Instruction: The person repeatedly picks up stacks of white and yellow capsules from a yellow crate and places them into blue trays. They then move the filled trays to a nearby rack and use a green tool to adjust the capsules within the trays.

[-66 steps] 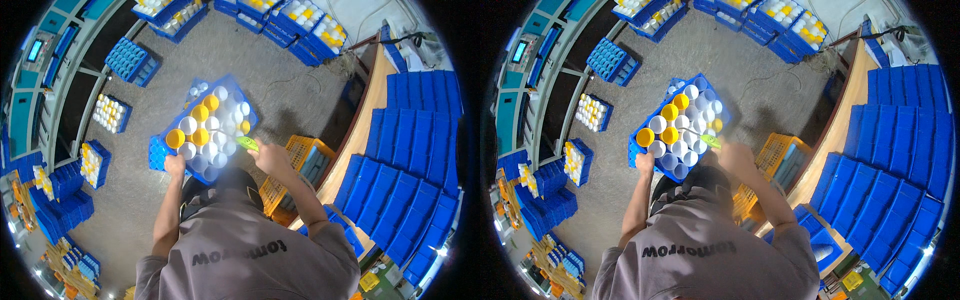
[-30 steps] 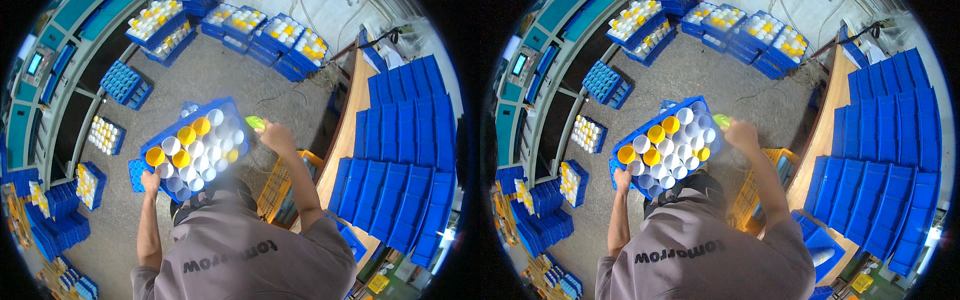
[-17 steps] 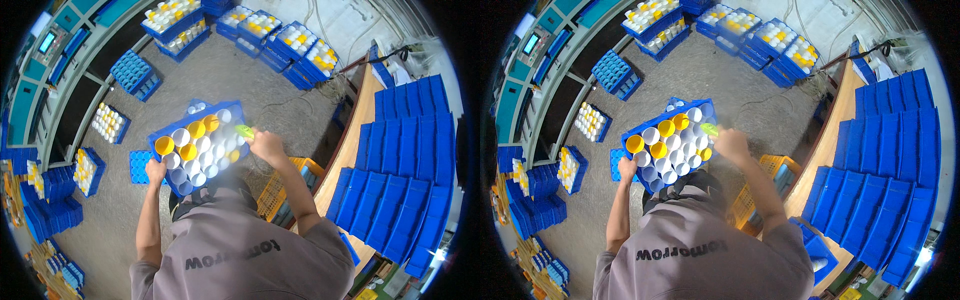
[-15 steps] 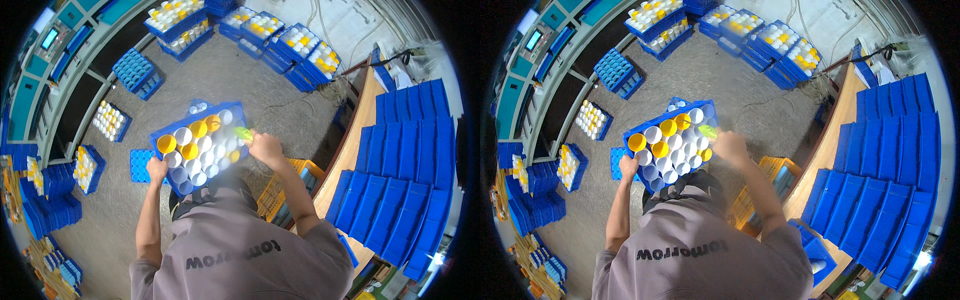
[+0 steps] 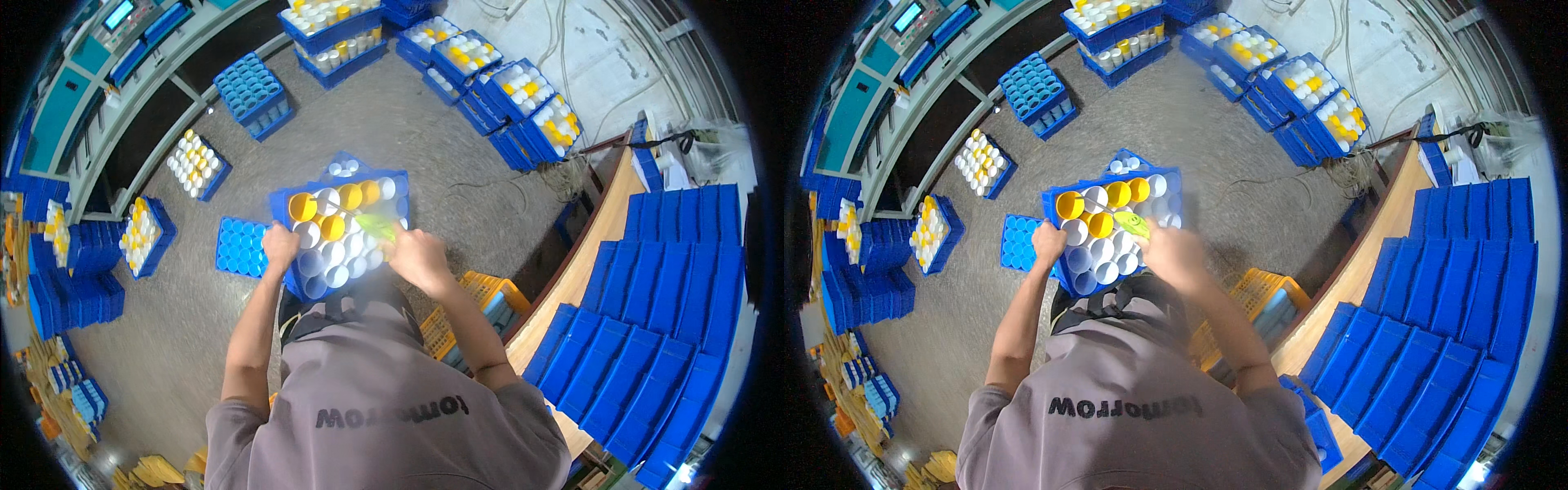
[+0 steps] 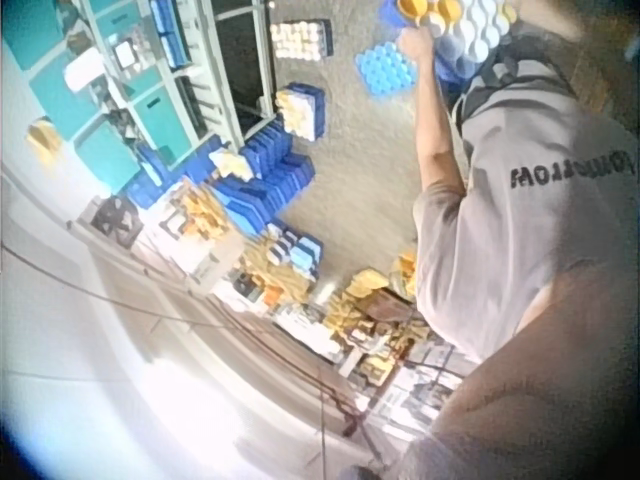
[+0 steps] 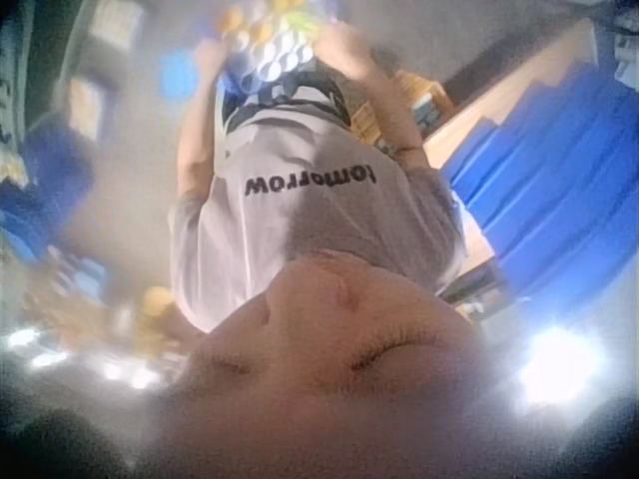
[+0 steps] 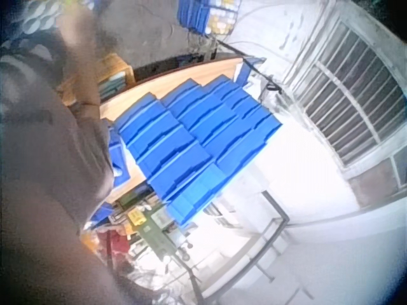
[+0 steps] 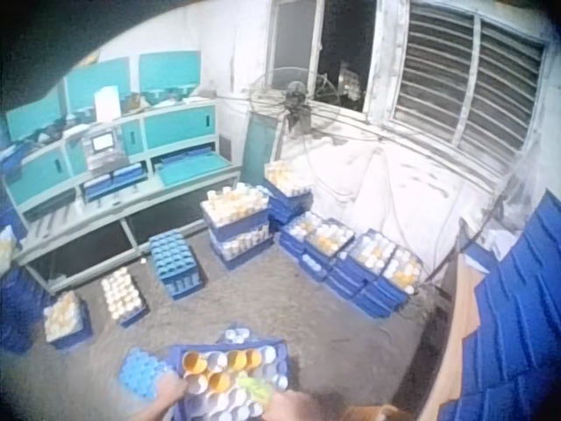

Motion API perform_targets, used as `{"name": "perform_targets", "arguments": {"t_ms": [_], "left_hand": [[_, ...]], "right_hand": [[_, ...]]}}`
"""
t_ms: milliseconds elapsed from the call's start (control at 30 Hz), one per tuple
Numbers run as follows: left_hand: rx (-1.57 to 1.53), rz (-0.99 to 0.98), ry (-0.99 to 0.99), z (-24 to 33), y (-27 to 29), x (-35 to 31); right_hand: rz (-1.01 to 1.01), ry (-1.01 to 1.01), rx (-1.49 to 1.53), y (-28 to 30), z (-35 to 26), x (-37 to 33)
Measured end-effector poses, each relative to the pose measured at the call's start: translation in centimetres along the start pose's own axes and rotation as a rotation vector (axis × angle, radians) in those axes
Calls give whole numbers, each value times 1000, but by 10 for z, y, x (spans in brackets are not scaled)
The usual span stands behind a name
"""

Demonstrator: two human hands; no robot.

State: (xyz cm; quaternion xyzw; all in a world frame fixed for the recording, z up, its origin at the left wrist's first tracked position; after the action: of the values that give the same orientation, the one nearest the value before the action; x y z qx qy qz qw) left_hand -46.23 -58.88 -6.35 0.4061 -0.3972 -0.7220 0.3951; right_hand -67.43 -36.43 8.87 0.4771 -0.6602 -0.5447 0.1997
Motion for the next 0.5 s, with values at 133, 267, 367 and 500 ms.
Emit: {"name": "perform_targets", "arguments": {"t_ms": [133, 267, 367, 500], "left_hand": [[17, -11, 17, 7, -2, -1], [-3, -16, 39, 9, -1, -4], [-38, 32, 37, 10, 0, -5], [-55, 104, 39, 12, -5, -5]], "right_hand": [[21, 66, -49, 2, -22, 3], [1, 47, -3, -3, -21, 1], [52, 8, -60, 1, -5, -3], [42, 12, -33, 2, 14, -9]]}}
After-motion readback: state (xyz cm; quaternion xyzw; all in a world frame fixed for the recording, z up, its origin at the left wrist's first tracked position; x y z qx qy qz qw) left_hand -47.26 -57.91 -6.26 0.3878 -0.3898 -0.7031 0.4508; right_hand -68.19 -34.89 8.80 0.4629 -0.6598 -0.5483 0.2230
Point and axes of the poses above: each hand's wrist, its own x-axis towards the middle knuckle, its own y-axis out of the back of the hand, z = x × y, the point moved 9 cm from there along x, towards the middle knuckle, and after that the axes turned 5 degrees about -x, right-handed, at the moved point
